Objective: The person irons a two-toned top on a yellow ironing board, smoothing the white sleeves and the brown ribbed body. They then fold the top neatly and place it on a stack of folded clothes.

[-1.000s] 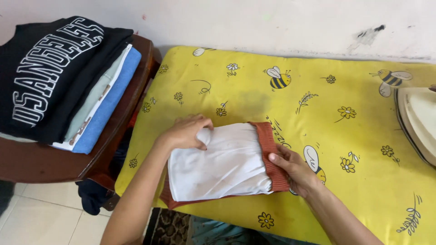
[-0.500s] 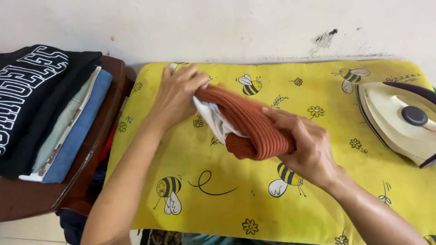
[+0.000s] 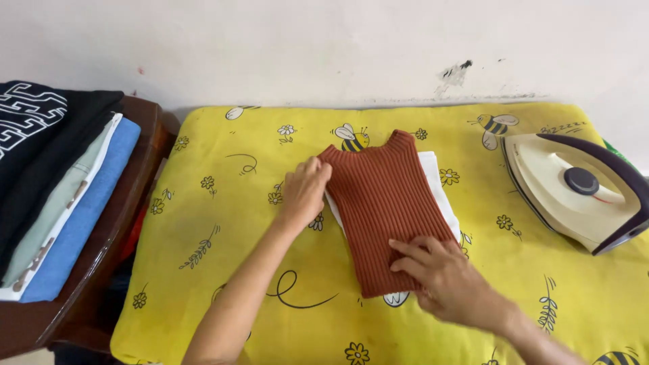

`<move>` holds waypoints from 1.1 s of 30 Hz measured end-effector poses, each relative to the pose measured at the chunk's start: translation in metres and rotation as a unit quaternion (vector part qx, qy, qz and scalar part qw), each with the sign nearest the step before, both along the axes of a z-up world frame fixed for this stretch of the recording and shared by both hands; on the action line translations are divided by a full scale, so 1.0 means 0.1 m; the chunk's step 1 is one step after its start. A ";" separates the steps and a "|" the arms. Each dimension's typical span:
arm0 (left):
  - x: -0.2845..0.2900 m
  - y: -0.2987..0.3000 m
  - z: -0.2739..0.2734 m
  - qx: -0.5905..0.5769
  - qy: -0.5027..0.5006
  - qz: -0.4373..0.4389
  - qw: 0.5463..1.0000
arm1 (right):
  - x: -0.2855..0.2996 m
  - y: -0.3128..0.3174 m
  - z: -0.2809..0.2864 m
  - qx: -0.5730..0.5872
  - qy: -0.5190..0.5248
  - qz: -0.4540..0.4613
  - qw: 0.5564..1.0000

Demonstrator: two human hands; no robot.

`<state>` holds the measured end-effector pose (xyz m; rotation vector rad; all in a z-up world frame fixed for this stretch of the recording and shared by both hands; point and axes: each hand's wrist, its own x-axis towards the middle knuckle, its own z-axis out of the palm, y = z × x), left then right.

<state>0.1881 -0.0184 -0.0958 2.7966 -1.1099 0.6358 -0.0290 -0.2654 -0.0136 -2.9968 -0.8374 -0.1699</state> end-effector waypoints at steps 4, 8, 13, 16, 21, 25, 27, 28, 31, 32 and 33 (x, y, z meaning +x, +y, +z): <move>-0.12 0.05 -0.04 -0.355 0.409 0.124 0.832 | 0.97 -0.58 -0.02 0.313 0.132 -0.224 0.913; -0.33 -0.05 0.06 -0.497 0.496 0.143 0.698 | 1.59 -1.18 -0.82 0.312 0.077 -0.391 0.863; -0.23 -0.37 0.15 -0.509 0.466 0.158 0.706 | 1.92 -0.88 -1.03 0.386 0.141 -0.423 0.808; -0.11 -0.67 0.12 -0.561 0.453 0.118 0.683 | 1.88 -0.54 -0.79 0.542 0.176 -0.390 0.723; 0.18 -0.86 0.05 -0.652 0.398 0.039 0.644 | 2.07 -0.88 -0.98 0.654 0.069 -0.344 0.670; 0.23 -0.84 -0.21 -0.620 0.402 0.099 0.667 | 1.87 -0.86 -0.97 0.518 0.038 -0.400 0.755; 0.27 -0.89 -0.23 -0.631 0.410 0.102 0.651 | 1.94 -0.81 -1.06 0.519 0.060 -0.393 0.757; 0.28 -0.92 -0.21 -0.624 0.429 0.085 0.648 | 1.99 -0.77 -1.11 0.611 0.062 -0.338 0.713; 0.26 -0.92 0.04 -0.621 0.446 0.050 0.643 | 1.95 -0.67 -0.89 0.725 0.050 -0.243 0.642; 0.23 -0.91 0.14 -0.626 0.448 0.031 0.638 | 1.89 -0.65 -0.77 0.753 0.037 -0.209 0.623; 0.25 -0.91 0.05 -0.624 0.452 0.032 0.637 | 1.91 -0.77 -0.90 0.753 0.038 -0.214 0.622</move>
